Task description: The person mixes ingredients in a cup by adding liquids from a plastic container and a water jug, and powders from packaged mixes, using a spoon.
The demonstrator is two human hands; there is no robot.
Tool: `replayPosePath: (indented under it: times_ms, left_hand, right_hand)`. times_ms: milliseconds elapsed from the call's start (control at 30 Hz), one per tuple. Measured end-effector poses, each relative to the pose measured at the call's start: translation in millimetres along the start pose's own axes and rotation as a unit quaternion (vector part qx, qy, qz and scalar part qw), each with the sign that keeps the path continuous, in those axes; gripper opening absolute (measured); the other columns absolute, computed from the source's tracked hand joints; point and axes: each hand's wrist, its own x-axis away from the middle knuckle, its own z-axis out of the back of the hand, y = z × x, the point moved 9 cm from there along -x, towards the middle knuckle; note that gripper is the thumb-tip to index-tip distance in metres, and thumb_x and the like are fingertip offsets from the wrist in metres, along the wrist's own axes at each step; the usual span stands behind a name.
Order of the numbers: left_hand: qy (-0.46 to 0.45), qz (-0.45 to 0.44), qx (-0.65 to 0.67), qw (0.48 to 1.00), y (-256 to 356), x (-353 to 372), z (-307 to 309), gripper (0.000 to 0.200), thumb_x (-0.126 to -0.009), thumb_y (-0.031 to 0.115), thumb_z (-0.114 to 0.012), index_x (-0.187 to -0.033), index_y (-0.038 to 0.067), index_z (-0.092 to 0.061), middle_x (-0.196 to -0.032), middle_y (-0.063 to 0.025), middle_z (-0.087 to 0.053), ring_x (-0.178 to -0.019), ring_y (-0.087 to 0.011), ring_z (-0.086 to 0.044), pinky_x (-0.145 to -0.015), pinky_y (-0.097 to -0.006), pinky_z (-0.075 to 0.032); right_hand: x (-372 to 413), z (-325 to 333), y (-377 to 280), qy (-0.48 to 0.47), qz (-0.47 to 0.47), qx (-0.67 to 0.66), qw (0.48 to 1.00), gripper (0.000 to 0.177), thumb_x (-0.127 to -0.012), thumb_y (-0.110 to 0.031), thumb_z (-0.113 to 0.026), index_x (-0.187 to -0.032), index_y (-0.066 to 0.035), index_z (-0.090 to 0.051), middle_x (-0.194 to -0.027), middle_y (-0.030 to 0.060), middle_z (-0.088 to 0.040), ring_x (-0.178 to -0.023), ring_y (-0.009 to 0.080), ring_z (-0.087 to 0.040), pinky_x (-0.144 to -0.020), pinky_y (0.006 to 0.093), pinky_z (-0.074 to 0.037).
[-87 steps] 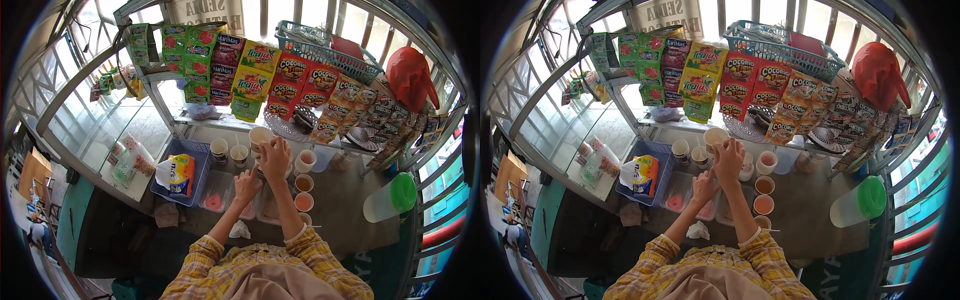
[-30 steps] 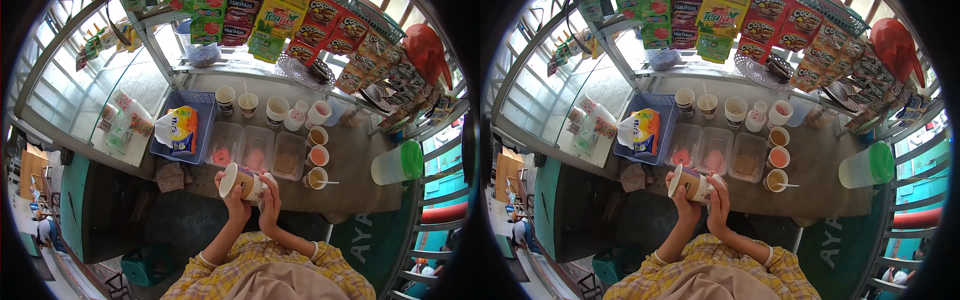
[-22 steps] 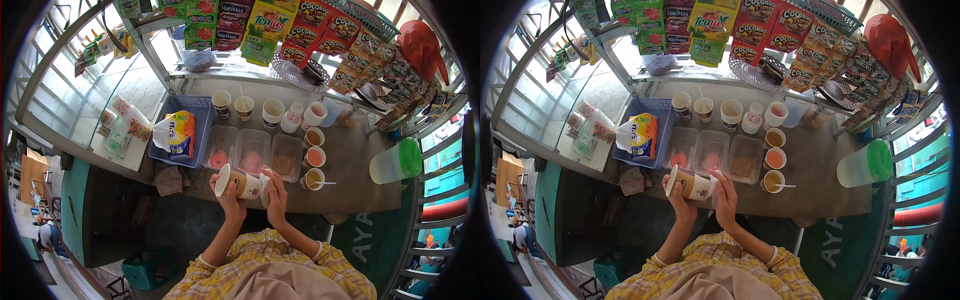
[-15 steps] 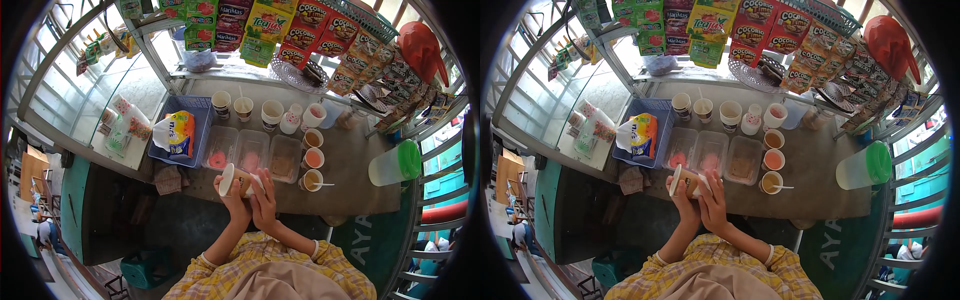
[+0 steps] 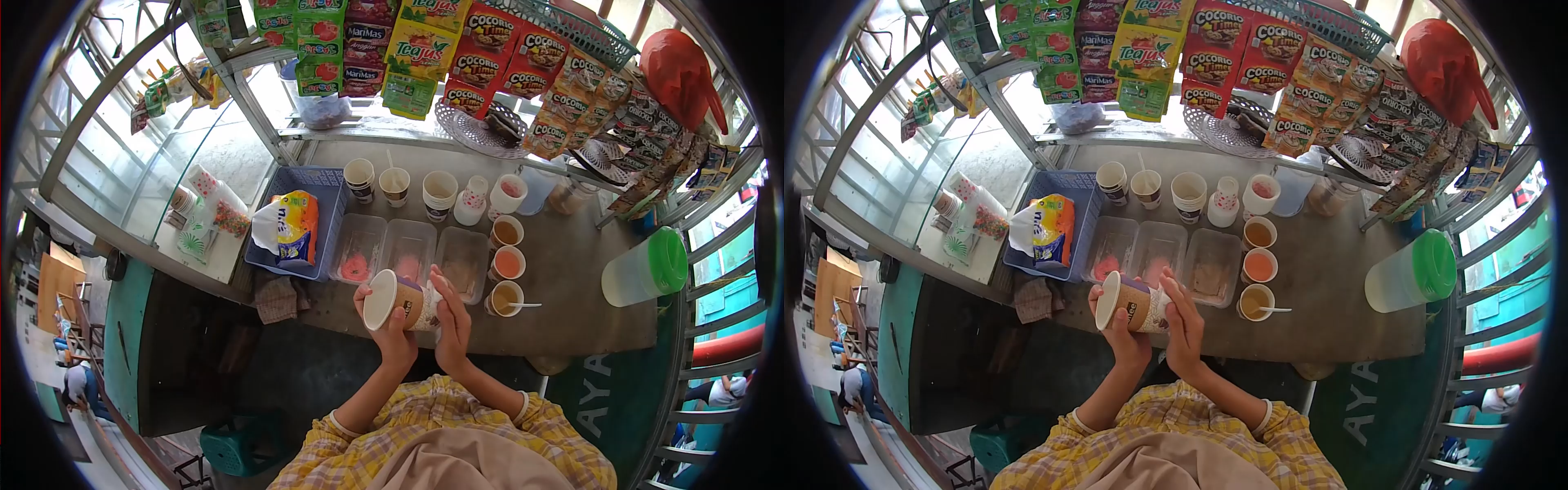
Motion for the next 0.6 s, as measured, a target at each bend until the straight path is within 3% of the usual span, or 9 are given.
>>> replayPosePath:
  times_ms: [133, 233, 333, 433, 533, 600]
  left_hand:
    - [-0.044, -0.001, 0.014, 0.999, 9.9, 6.3, -19.7, 0.064, -0.079, 0.027, -0.074, -0.125, 0.015, -0.032, -0.122, -0.0122, -0.048, -0.116, -0.0296, -0.054, -0.098, -0.0418, -0.047]
    - [-0.061, -0.003, 0.021, 0.998, 17.0, 8.5, -28.5, 0.071, -0.077, 0.026, -0.078, -0.124, 0.016, -0.027, -0.12, -0.0106, -0.05, -0.116, -0.0243, -0.053, -0.098, -0.0352, -0.043]
    - [-0.07, 0.015, 0.009, 0.997, 16.8, 7.5, -30.2, 0.073, -0.076, 0.03, -0.08, -0.123, 0.015, -0.027, -0.12, -0.0113, -0.05, -0.116, -0.0257, -0.054, -0.099, -0.0355, -0.044]
    - [-0.079, 0.04, 0.018, 0.996, 12.1, 6.3, -32.7, 0.072, -0.074, 0.035, -0.079, -0.125, 0.015, -0.031, -0.123, -0.0132, -0.048, -0.116, -0.0285, -0.053, -0.099, -0.0402, -0.045]
    - [-0.104, 0.037, 0.034, 0.993, 8.9, 11.0, -43.7, 0.076, -0.074, 0.037, -0.083, -0.122, 0.014, -0.028, -0.118, -0.0101, -0.05, -0.116, -0.0238, -0.053, -0.098, -0.0351, -0.043]
    - [-0.103, 0.009, 0.0, 0.995, 6.1, 13.6, -39.8, 0.077, -0.073, 0.04, -0.083, -0.121, 0.014, -0.029, -0.117, -0.0086, -0.049, -0.115, -0.0218, -0.052, -0.096, -0.034, -0.042]
  right_hand:
    - [9.5, 0.1, -6.0, 0.018, 0.009, 0.01, 1.0, 0.04, -0.102, -0.016, -0.034, -0.132, 0.004, -0.051, -0.142, 0.0183, -0.047, -0.136, 0.0263, -0.039, -0.113, 0.037, -0.025]
    - [13.2, 1.3, -7.8, 0.024, 0.008, -0.005, 1.0, 0.037, -0.102, -0.013, -0.036, -0.13, 0.004, -0.053, -0.138, 0.0212, -0.05, -0.131, 0.0277, -0.046, -0.109, 0.0373, -0.032]
    - [10.1, 5.9, -3.0, 0.01, -0.027, -0.059, 0.998, 0.038, -0.101, -0.013, -0.037, -0.13, 0.005, -0.053, -0.137, 0.0202, -0.051, -0.129, 0.0261, -0.048, -0.108, 0.0359, -0.033]
    - [8.9, 14.5, 32.4, 0.059, -0.175, -0.243, 0.952, 0.039, -0.101, -0.015, -0.036, -0.129, 0.007, -0.053, -0.136, 0.0185, -0.053, -0.127, 0.0243, -0.049, -0.107, 0.0341, -0.035]
    - [8.6, 11.4, 26.7, 0.048, -0.216, -0.308, 0.925, 0.041, -0.101, -0.018, -0.036, -0.127, 0.008, -0.054, -0.135, 0.0174, -0.054, -0.125, 0.0236, -0.051, -0.107, 0.0327, -0.035]
    - [10.8, 12.0, 21.9, 0.05, -0.189, -0.277, 0.941, 0.042, -0.101, -0.02, -0.036, -0.126, 0.008, -0.054, -0.134, 0.0179, -0.054, -0.125, 0.0236, -0.051, -0.107, 0.033, -0.035]
